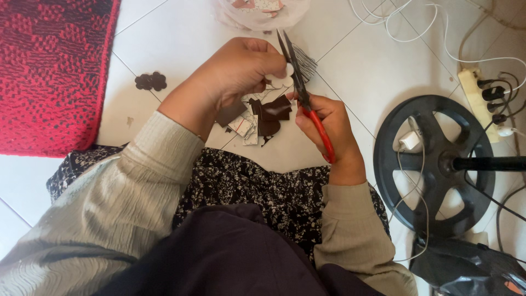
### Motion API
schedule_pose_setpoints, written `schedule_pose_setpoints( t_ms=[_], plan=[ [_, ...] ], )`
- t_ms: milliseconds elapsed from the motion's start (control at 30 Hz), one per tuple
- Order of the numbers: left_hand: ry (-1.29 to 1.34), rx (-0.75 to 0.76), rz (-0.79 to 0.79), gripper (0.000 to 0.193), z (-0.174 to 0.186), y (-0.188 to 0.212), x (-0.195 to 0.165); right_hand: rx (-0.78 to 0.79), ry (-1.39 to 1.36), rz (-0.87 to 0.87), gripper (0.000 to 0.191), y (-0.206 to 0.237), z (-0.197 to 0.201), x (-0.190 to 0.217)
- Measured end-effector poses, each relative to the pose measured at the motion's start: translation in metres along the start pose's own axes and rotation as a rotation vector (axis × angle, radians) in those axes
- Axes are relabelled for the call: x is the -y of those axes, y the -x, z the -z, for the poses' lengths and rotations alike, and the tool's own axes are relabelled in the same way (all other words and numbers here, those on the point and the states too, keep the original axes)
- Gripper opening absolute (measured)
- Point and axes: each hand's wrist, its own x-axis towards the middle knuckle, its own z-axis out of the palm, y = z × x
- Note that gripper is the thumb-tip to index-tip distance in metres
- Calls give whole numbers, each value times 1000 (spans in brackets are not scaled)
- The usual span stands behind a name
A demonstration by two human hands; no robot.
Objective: The person sits on the floor and uses red-handled scissors to cut cloud-shaped outlines from white paper. They repeatedly pick up sheets, cut along the drawn lines, and place the finished shapes on the floor.
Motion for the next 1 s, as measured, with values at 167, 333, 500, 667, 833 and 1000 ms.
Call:
schedule_pose_setpoints(
  t_ms=[167, 333, 500, 667, 833, 1000],
  plan=[
    [-22, -12, 48, 8, 10, -6, 0, 26, 35, -6, 37, -2, 2, -1],
    [-122, -32, -28, 11, 17, -11, 9, -46, 87, -157, 35, -6, 1, -14],
    [-34, -53, -46, 19, 27, -13, 29, 11, -185, -110, 43, -17, 6, -44],
    [210, -63, -86, 23, 43, -18, 75, -10, -240, -163, 47, -20, 6, -85],
    [121, -229, -91, 16, 53, -15, 117, 0, -190, -205, 45, -30, -8, -108],
    [-250, -629, -146, 12, 128, -12, 105, -16, -98, -214, 44, -28, -15, -106]
  ],
)
